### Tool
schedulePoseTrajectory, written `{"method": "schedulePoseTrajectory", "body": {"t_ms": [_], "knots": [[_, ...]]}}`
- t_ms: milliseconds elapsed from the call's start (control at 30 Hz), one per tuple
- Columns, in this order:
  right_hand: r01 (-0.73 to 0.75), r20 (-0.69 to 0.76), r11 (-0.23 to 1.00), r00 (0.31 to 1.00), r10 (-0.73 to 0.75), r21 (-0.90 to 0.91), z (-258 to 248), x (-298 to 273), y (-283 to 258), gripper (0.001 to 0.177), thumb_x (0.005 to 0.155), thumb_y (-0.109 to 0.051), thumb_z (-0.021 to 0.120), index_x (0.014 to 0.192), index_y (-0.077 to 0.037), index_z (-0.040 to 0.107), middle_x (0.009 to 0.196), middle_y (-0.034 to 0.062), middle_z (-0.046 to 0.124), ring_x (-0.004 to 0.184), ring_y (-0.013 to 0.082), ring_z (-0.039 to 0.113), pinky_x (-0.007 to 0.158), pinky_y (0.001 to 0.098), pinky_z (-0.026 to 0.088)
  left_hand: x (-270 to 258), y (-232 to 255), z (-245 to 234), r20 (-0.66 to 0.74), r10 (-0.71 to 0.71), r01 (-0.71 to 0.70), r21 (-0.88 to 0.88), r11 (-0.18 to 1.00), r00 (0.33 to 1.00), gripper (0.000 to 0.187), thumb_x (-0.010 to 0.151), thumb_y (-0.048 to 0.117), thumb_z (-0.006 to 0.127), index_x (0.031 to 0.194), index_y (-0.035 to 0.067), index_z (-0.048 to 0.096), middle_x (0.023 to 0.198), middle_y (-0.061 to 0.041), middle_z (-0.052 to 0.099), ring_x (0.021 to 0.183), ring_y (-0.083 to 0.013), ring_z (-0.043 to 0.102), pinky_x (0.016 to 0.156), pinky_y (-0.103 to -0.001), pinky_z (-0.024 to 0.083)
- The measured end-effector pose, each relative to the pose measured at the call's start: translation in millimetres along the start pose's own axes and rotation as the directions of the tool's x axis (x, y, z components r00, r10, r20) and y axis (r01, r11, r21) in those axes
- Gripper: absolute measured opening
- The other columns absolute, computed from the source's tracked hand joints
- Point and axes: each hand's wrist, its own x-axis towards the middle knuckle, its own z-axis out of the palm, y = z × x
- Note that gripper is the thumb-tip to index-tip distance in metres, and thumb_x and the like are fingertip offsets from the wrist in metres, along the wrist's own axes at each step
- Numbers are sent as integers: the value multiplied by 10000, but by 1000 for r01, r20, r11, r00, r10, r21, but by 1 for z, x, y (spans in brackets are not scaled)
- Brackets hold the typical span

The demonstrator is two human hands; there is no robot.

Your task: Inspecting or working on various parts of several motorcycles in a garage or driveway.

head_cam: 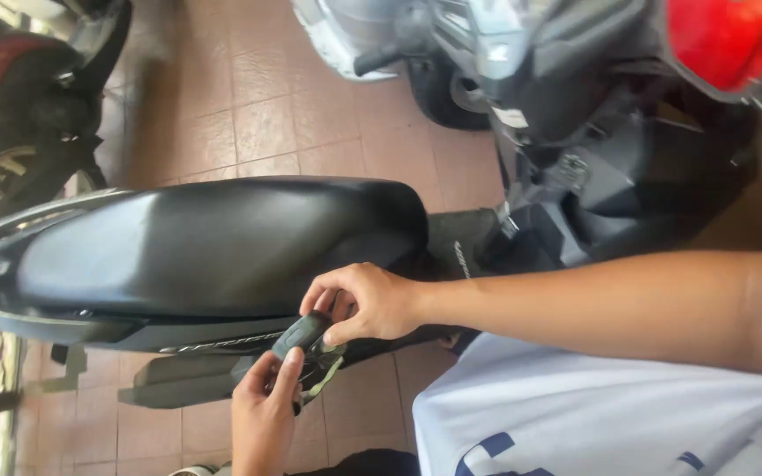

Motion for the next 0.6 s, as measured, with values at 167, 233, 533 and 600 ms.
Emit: {"method": "schedulePoseTrajectory", "body": {"t_ms": [167,233,533,600], "knots": [[-19,-49,1000,999,20,9,53,93,-32,424,797,-168,801,1184,-46,679,1090,111,719,871,136,713,771,299,617,45,12,-90,26,57,-55,-72,996,998,257,898,274,734,906,18,728,652,19,544,588,-59,471,523,-237,358],[-14,-99,999,995,18,41,79,130,-41,417,825,-161,789,1207,-43,669,1093,105,707,891,133,689,777,293,619,75,5,-131,30,99,-97,-69,993,995,281,916,270,737,907,-10,717,688,26,555,614,-53,471,540,-235,367],[-5,-339,983,938,67,182,236,298,-65,410,859,-133,773,1232,-20,647,1095,99,643,883,115,665,802,283,602,177,-4,-337,107,84,-72,-114,991,991,282,952,300,669,977,28,741,781,41,637,656,-40,510,584,-220,421],[-19,-328,980,941,85,198,263,319,-68,410,862,-119,770,1237,-16,640,1099,94,641,895,110,667,813,282,599,186,-3,-369,125,85,-76,-77,994,989,306,943,321,678,965,24,748,762,29,629,655,-51,514,583,-238,428]]}}
